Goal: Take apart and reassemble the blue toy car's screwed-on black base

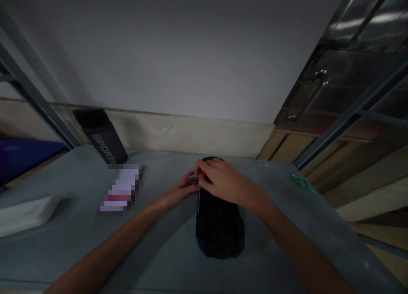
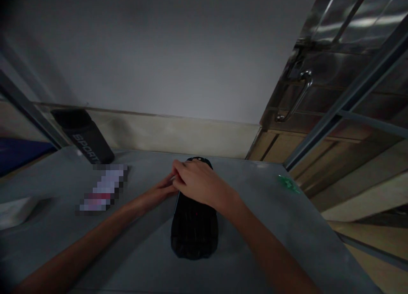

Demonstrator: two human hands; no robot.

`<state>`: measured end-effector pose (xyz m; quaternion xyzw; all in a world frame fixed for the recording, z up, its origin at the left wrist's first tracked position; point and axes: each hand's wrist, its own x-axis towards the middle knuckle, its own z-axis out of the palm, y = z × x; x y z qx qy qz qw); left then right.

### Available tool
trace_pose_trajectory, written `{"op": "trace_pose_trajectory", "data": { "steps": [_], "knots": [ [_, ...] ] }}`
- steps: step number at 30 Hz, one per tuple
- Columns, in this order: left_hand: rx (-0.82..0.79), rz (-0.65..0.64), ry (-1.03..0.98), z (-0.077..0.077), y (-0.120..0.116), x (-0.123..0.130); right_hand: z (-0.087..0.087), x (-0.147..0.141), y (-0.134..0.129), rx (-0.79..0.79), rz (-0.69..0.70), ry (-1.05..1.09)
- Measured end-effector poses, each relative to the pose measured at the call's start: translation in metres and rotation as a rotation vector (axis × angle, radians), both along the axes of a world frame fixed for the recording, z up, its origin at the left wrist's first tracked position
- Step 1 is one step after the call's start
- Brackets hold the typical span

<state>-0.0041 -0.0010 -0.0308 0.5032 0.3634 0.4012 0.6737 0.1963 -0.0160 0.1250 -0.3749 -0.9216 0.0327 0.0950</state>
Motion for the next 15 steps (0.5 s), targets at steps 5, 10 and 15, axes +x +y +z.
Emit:
{"op": "trace_pose_trajectory", "data": {
  "steps": [5,10,15],
  "knots": [
    [-0.021,0.006,0.040,0.002,-0.001,0.000,-0.003,0.009,0.006,-0.072,0.048,0.070],
    [-0.020,0.033,0.042,0.000,-0.001,0.000,-0.009,0.001,0.003,-0.011,0.004,0.010],
    [0.035,0.020,0.031,0.001,0.000,0.001,-0.009,-0.004,-0.004,0.041,-0.030,0.015]
  ]
}}
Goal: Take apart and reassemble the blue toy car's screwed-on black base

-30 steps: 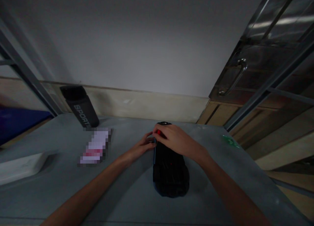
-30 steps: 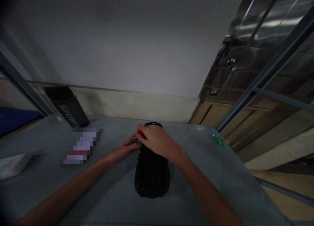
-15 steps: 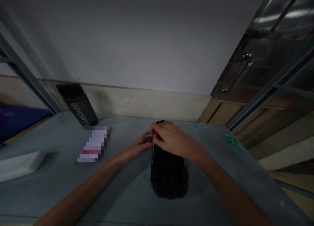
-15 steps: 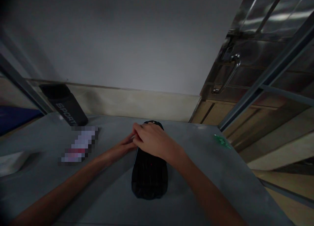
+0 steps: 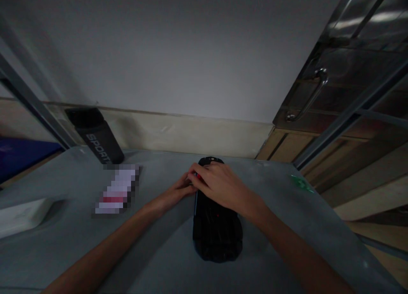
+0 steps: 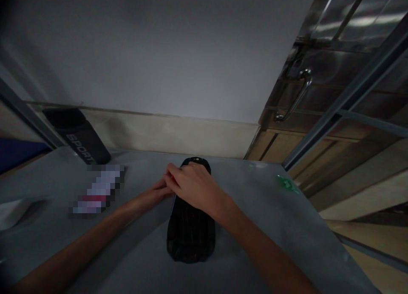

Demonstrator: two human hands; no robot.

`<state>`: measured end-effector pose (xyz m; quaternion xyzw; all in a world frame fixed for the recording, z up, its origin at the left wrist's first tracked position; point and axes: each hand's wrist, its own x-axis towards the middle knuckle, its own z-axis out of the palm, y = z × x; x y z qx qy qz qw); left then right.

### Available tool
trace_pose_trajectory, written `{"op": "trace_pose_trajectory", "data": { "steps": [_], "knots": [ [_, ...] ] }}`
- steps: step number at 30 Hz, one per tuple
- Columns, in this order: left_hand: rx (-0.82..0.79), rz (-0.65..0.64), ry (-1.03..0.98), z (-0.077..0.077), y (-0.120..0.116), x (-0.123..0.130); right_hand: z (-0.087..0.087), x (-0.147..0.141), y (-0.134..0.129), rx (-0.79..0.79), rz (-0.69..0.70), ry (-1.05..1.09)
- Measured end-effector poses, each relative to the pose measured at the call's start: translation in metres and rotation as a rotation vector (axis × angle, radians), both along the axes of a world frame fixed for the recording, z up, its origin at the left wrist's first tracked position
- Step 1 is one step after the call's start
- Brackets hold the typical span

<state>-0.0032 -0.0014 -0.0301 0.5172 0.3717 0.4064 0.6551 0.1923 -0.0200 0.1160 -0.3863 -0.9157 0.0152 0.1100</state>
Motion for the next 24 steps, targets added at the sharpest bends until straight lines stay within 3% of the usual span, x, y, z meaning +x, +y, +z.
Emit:
{"op": "trace_pose_trajectory", "data": {
  "steps": [7,15,24],
  "knots": [
    [-0.034,0.005,0.018,0.0031,-0.0005,0.0004,-0.0024,0.0062,0.0063,-0.063,0.081,0.083],
    [-0.016,0.000,-0.012,0.0076,-0.0022,0.0030,-0.0056,-0.0024,0.0028,-0.012,-0.053,-0.005],
    [-0.056,-0.006,-0.052,0.0058,-0.0017,0.0009,-0.0039,0.0052,0.0046,-0.060,0.025,0.104]
  ]
}}
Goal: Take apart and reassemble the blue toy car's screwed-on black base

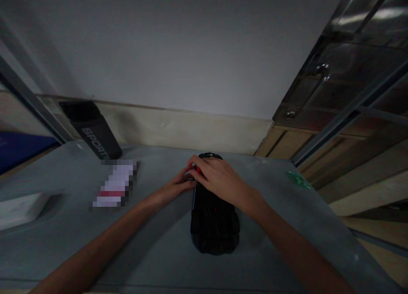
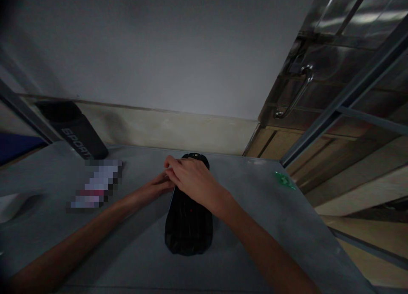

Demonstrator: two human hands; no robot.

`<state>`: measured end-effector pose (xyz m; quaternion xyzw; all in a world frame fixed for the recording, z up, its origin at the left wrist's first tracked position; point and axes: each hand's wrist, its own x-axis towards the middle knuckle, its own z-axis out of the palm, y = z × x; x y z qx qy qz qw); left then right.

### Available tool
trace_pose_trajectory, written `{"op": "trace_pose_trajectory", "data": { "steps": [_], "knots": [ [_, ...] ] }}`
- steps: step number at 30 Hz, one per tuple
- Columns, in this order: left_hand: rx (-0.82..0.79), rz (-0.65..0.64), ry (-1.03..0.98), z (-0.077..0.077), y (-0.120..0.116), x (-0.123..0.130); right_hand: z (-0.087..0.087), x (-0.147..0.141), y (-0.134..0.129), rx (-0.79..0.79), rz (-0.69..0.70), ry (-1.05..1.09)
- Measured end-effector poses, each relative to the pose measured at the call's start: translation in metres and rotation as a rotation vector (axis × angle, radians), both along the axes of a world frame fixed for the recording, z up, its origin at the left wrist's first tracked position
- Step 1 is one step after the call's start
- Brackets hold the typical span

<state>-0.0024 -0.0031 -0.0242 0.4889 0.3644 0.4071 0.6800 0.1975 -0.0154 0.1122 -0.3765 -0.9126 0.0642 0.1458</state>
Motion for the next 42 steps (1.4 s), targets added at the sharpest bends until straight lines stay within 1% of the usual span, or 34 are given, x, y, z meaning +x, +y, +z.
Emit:
{"op": "trace_pose_trajectory", "data": {
  "steps": [4,10,15,19,24,27,30,33,36,39,42],
  "knots": [
    [0.001,0.002,0.021,0.000,0.001,-0.001,-0.002,-0.001,0.001,-0.005,-0.032,-0.036],
    [-0.006,0.008,0.033,0.001,0.000,-0.001,-0.002,-0.003,-0.002,0.050,-0.109,-0.070],
    [0.001,0.005,0.042,0.003,-0.001,-0.002,0.003,0.003,-0.001,-0.008,-0.009,-0.001],
    [0.014,-0.003,0.035,0.002,-0.001,-0.001,0.001,0.007,0.003,-0.038,0.034,-0.018],
    [0.007,0.003,0.034,0.003,-0.001,-0.001,-0.001,0.003,0.003,-0.022,-0.001,-0.053],
    [0.017,0.001,0.040,0.001,0.000,-0.001,0.002,0.001,-0.001,0.026,-0.026,-0.079],
    [0.013,0.006,0.055,-0.003,0.001,-0.002,0.001,0.003,-0.002,0.085,0.037,-0.049],
    [0.013,0.007,0.072,-0.005,0.002,-0.002,-0.003,0.004,0.000,0.084,0.086,-0.029],
    [0.031,0.026,0.081,-0.001,0.000,0.000,-0.005,0.003,0.002,0.064,0.045,-0.051],
    [0.053,0.040,0.088,0.003,-0.001,0.001,-0.003,-0.003,0.000,0.055,0.007,-0.084],
    [0.082,0.049,0.095,0.001,0.000,0.000,0.000,-0.008,-0.004,0.065,-0.031,-0.126]
  ]
}}
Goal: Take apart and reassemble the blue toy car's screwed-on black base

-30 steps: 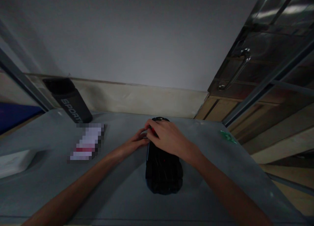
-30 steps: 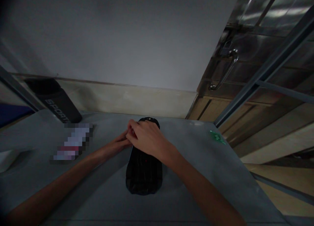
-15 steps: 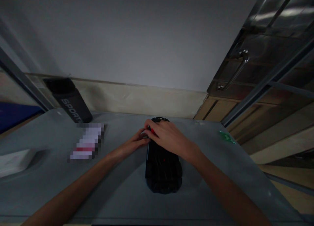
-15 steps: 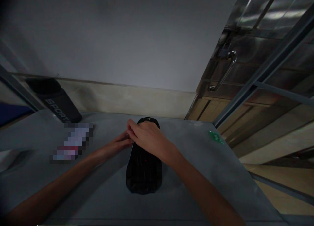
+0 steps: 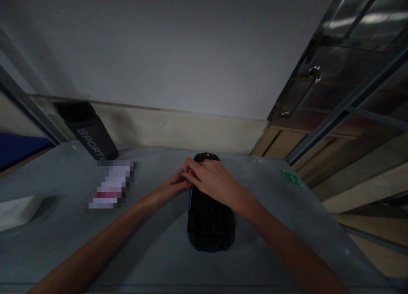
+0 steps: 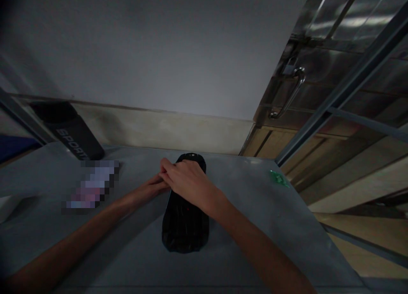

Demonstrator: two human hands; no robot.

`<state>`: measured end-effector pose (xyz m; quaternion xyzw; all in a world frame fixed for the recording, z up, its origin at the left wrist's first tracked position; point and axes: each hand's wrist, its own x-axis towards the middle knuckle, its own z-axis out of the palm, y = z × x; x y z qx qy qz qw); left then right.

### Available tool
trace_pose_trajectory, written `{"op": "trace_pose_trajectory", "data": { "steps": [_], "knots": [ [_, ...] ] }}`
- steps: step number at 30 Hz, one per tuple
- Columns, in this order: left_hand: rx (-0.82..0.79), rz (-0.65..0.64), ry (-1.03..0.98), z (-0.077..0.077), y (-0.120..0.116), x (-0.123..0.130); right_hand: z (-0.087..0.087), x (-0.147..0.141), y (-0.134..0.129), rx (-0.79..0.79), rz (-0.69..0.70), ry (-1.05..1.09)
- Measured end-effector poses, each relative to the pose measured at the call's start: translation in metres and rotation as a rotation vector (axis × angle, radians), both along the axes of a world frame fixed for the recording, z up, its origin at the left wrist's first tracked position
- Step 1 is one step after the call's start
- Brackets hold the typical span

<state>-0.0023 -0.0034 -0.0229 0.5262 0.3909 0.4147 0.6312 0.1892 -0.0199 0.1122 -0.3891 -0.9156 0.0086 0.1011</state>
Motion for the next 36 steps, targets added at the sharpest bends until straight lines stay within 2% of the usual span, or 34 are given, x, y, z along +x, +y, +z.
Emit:
{"op": "trace_pose_trajectory", "data": {
  "steps": [3,6,12,20,25,32,36],
  "knots": [
    [0.007,-0.020,-0.011,-0.0028,0.0009,-0.0007,0.0006,-0.0017,-0.0040,0.038,-0.024,-0.025],
    [-0.015,-0.054,-0.021,-0.0030,0.0016,-0.0004,-0.0007,0.0001,-0.0054,0.068,0.011,0.013],
    [-0.012,-0.074,0.001,-0.0020,0.0032,-0.0005,-0.0022,0.0068,-0.0025,0.012,0.087,0.077],
    [0.015,-0.067,0.030,0.0059,0.0005,-0.0005,-0.0038,0.0030,-0.0030,0.059,-0.034,-0.030],
    [-0.029,-0.050,0.035,0.0018,0.0015,-0.0009,-0.0009,0.0020,-0.0051,0.092,-0.086,-0.053],
    [0.027,-0.036,0.067,0.0040,-0.0010,-0.0005,0.0006,0.0054,-0.0114,0.096,0.118,0.064],
    [0.075,-0.030,0.109,0.0030,-0.0001,-0.0012,-0.0053,0.0041,-0.0075,0.089,0.112,0.068]
  ]
}}
